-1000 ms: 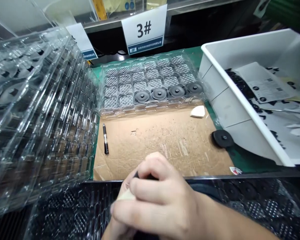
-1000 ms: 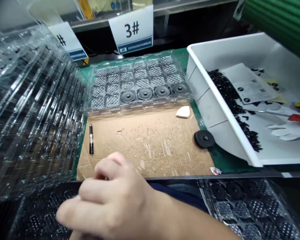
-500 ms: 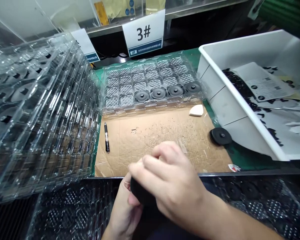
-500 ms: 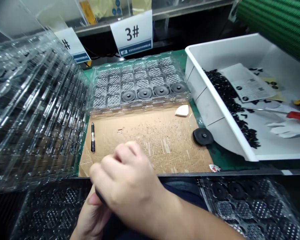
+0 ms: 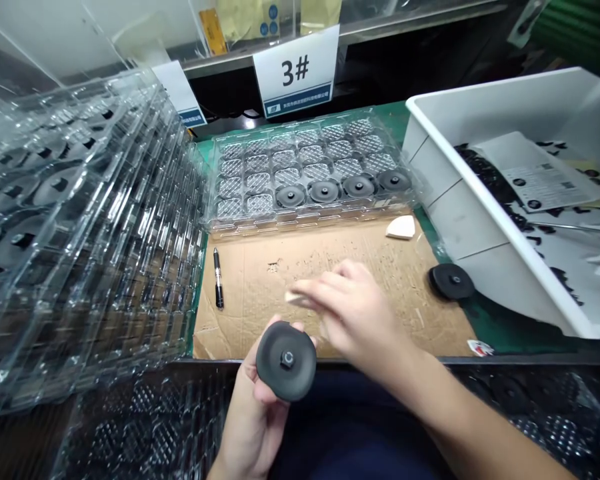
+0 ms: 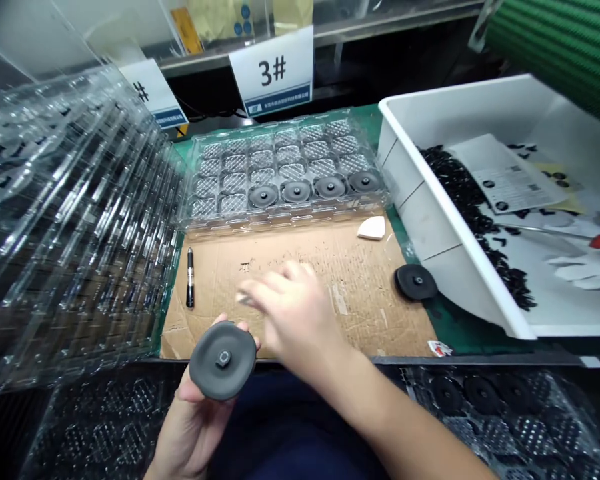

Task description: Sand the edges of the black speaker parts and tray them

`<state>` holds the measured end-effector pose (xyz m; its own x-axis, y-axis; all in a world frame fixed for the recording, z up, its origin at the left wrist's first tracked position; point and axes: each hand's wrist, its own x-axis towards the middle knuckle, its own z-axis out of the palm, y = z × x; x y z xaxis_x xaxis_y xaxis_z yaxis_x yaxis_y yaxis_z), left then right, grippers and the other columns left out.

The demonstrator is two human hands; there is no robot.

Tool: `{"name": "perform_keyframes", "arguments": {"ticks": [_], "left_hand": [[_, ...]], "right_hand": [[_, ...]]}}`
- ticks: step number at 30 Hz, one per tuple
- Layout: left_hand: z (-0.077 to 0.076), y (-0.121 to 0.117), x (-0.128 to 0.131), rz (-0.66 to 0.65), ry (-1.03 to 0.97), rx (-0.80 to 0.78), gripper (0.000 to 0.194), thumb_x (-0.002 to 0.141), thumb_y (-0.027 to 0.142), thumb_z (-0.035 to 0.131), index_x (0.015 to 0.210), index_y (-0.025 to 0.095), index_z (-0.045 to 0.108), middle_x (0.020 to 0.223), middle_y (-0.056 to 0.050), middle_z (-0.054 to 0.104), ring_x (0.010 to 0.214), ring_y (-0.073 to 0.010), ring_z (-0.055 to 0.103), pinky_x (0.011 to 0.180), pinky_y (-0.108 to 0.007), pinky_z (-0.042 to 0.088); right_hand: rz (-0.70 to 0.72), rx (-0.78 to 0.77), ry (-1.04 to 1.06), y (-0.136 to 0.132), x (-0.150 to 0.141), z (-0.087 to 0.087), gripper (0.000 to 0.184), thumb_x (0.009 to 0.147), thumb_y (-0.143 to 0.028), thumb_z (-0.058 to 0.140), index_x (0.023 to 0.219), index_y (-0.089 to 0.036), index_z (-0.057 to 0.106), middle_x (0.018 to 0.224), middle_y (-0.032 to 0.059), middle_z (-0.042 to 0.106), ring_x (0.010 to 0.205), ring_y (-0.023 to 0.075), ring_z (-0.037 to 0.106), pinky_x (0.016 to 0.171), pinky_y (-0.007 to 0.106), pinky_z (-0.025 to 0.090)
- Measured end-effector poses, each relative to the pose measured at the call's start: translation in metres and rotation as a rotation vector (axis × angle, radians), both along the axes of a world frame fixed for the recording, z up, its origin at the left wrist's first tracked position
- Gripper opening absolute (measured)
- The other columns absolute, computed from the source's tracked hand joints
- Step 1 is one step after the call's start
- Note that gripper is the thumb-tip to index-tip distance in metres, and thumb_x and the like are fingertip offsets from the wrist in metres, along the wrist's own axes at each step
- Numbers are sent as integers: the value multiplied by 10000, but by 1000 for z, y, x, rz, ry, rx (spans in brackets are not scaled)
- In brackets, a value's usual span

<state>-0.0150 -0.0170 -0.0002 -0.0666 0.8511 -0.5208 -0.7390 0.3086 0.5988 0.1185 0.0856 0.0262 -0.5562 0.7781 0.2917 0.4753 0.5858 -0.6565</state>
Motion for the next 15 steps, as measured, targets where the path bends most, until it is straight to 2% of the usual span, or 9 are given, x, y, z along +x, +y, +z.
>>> {"name": "perform_keyframes", "arguments": {"ticks": [2, 6, 8, 9, 11, 12, 14, 15], "left_hand": [[0, -1, -3, 20, -4, -13, 684, 483, 513, 753, 1120, 300, 626, 1047, -44, 693, 948, -245, 627, 815, -304, 496], [6, 1, -6, 44, -15, -76, 652, 501, 498, 754, 1109, 296, 637, 1096, -59, 687, 1028, -256, 609, 833, -292, 497], [10, 3, -4, 29, -50, -65, 641, 481, 483, 768, 1082, 293, 653, 1090, -52, 694, 986, -240, 633, 853, -289, 490], [11, 4, -3, 21, -70, -41, 629, 474, 475, 775, 1066, 293, 661, 1076, -44, 701, 955, -229, 647, 856, -284, 489], [11, 6, -1, 6, -105, 17, 621, 469, 467, 785, 1051, 284, 667, 1051, -33, 712, 913, -212, 661, 861, -275, 486], [11, 6, 1, -4, -116, 40, 605, 473, 462, 789, 1037, 276, 673, 1039, -30, 715, 898, -206, 663, 853, -269, 489], [8, 6, 4, -5, -99, 49, 537, 486, 458, 793, 974, 258, 694, 1009, -16, 716, 897, -196, 654, 836, -259, 496], [6, 5, 6, 1, -76, 37, 462, 517, 453, 784, 925, 250, 705, 955, -6, 718, 900, -196, 646, 835, -267, 499]], "right_hand": [[-71, -96, -85, 0, 10, -22, 224, 873, -151, 454, 981, -181, 648, 811, 50, 679, 737, 195, 455, 698, 331, 357], [-17, -203, -112, -18, 25, -70, 224, 865, -139, 459, 989, -188, 638, 823, 40, 695, 715, 180, 533, 644, 292, 427], [-7, -230, -109, -24, 29, -82, 212, 853, -138, 473, 955, -203, 647, 782, 24, 698, 690, 173, 557, 630, 285, 447], [-19, -235, -101, -25, 30, -81, 205, 856, -143, 474, 944, -206, 648, 783, 24, 699, 691, 172, 567, 631, 286, 453], [-80, -233, -73, -21, 30, -66, 197, 878, -166, 462, 972, -203, 632, 850, 37, 697, 741, 173, 579, 652, 290, 457], [-107, -214, -39, -17, 28, -52, 197, 891, -174, 456, 1000, -204, 616, 885, 38, 692, 768, 166, 578, 672, 287, 452], [-76, -128, 57, -11, 21, -20, 208, 915, -186, 441, 1060, -221, 585, 899, 13, 684, 777, 136, 568, 723, 274, 430], [43, -19, 160, -10, 16, -4, 226, 923, -164, 420, 1069, -212, 585, 862, 3, 687, 743, 123, 561, 744, 275, 413]]}}
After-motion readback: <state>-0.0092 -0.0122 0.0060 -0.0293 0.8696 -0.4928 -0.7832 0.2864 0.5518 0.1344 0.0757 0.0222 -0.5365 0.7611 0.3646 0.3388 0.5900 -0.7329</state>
